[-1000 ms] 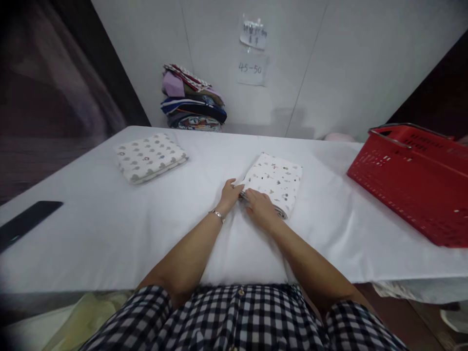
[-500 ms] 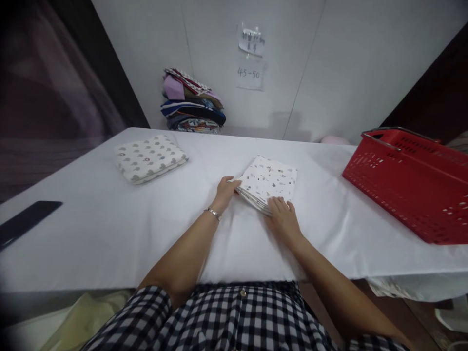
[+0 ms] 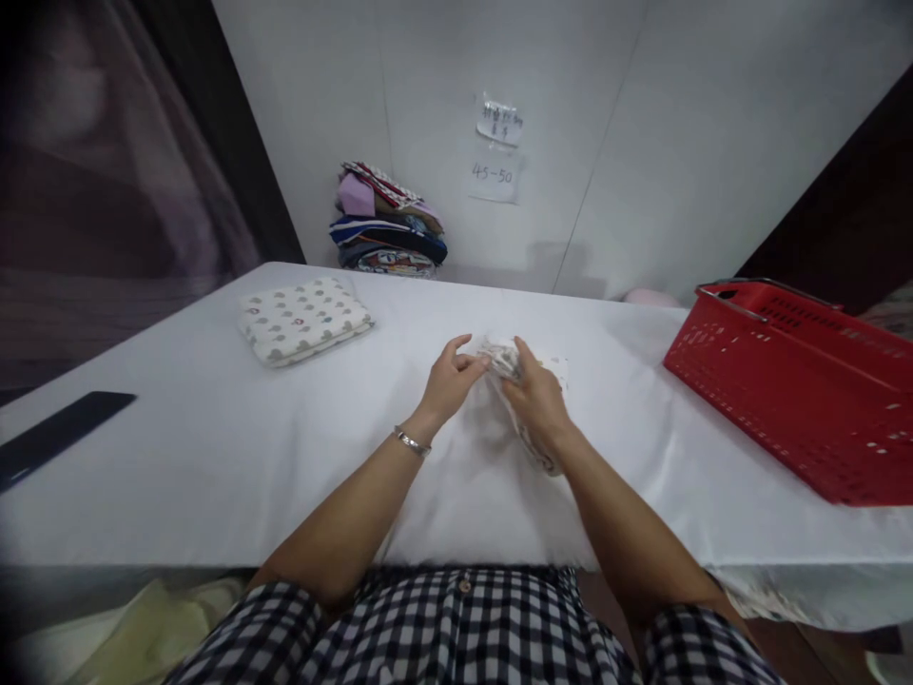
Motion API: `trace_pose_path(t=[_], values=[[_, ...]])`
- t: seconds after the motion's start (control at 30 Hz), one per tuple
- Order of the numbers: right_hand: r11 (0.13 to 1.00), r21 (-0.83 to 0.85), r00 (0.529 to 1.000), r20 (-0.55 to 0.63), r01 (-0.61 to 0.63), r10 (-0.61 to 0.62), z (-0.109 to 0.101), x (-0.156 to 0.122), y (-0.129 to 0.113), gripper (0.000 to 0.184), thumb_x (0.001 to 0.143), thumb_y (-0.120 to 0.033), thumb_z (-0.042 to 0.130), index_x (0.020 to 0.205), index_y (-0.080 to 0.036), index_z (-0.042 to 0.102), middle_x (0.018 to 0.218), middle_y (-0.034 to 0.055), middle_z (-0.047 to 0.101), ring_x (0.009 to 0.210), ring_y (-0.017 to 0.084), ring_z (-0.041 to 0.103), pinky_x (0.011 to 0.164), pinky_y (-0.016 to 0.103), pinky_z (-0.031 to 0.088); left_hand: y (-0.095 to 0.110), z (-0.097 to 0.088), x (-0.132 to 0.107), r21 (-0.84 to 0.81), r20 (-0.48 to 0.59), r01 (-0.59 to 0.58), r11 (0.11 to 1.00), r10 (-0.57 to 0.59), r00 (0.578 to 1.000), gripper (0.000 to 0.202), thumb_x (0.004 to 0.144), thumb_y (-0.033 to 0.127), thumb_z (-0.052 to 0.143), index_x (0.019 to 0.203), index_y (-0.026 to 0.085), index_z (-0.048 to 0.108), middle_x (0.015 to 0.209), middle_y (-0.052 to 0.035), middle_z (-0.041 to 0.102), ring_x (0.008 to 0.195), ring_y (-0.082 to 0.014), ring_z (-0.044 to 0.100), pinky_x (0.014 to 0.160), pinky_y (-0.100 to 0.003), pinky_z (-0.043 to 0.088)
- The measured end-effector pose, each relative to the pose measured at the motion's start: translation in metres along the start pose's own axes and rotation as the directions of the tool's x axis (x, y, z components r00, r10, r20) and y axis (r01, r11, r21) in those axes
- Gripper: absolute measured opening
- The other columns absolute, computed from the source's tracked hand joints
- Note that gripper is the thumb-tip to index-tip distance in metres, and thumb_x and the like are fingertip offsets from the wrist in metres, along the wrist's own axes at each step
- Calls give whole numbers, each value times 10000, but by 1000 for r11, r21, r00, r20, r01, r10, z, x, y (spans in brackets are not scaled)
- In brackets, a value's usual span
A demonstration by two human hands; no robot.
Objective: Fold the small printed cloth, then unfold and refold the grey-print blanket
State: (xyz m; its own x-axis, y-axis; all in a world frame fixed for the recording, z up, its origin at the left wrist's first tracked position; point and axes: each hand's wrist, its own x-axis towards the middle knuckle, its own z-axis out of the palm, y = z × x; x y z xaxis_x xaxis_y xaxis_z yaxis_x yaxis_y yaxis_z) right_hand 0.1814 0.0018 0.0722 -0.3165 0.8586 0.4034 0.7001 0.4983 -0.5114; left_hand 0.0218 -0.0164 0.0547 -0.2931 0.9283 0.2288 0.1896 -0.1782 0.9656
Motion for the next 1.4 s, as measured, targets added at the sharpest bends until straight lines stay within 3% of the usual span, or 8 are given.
trace_pose_path(t=[0.27,0.4,0.53,0.77,1.03,1.2,1.3,1.4], values=[[850,524,998,46,-49,30,-118,12,-8,632,677,-289,690,1271,-267,474,1114,21,613,955,184,591,834,317,478,-19,-28,26,331,359,-358,873,234,904,860,644,379,699,1372,226,268,1444,-107,274,1317,-264,261,1064,-413,244],[772,630,996,19,-80,88,-153,7,-26,599,664,-248,694,1227,-333,510,1061,-1,640,893,183,617,757,313,517,-1,-47,27,383,392,-404,831,249,886,782,593,358,722,1295,232,402,1331,-81,442,1238,-273,372,1033,-424,284],[719,682,990,54,-132,130,-159,9,-6,576,653,-246,676,1201,-339,525,1062,3,642,893,202,625,766,348,524,25,-81,17,260,503,-204,944,48,863,325,650,337,655,950,219,611,908,-17,642,874,-211,594,783,-343,464],[711,661,970,178,-241,163,-123,30,61,495,733,-347,543,1217,-266,477,1101,66,627,876,248,634,713,411,532,55,-112,32,-137,308,83,987,-37,951,432,595,347,705,984,191,603,889,-54,657,844,-211,615,711,-318,503],[887,170,881,294,-430,370,-5,44,141,508,732,-268,546,1216,-124,485,942,120,671,814,243,642,704,393,525,-52,-66,61,462,167,231,856,-340,926,415,650,374,672,987,146,588,763,-52,638,685,-181,605,628,-279,458],[951,-12,931,202,-309,305,18,49,158,590,678,-219,591,1253,-136,485,1282,149,499,1183,304,444,990,466,344,-70,-52,59,772,190,-126,623,-37,981,452,768,321,560,1191,175,498,1139,-109,564,1024,-234,522,832,-330,407],[993,-114,970,237,-18,45,16,56,150,494,767,-245,521,1255,-172,493,1313,101,483,1224,253,410,1020,418,322,-64,-50,61,769,374,-375,518,111,921,334,810,295,522,1128,196,550,1139,-81,557,1059,-230,473,876,-347,374],[976,-131,913,391,176,-113,17,65,142,390,816,-238,468,1197,-202,543,1216,68,570,1120,208,510,965,370,383,-63,-48,62,746,506,-490,450,94,857,235,822,311,524,1019,212,605,1039,-53,594,1001,-224,478,847,-354,366]])
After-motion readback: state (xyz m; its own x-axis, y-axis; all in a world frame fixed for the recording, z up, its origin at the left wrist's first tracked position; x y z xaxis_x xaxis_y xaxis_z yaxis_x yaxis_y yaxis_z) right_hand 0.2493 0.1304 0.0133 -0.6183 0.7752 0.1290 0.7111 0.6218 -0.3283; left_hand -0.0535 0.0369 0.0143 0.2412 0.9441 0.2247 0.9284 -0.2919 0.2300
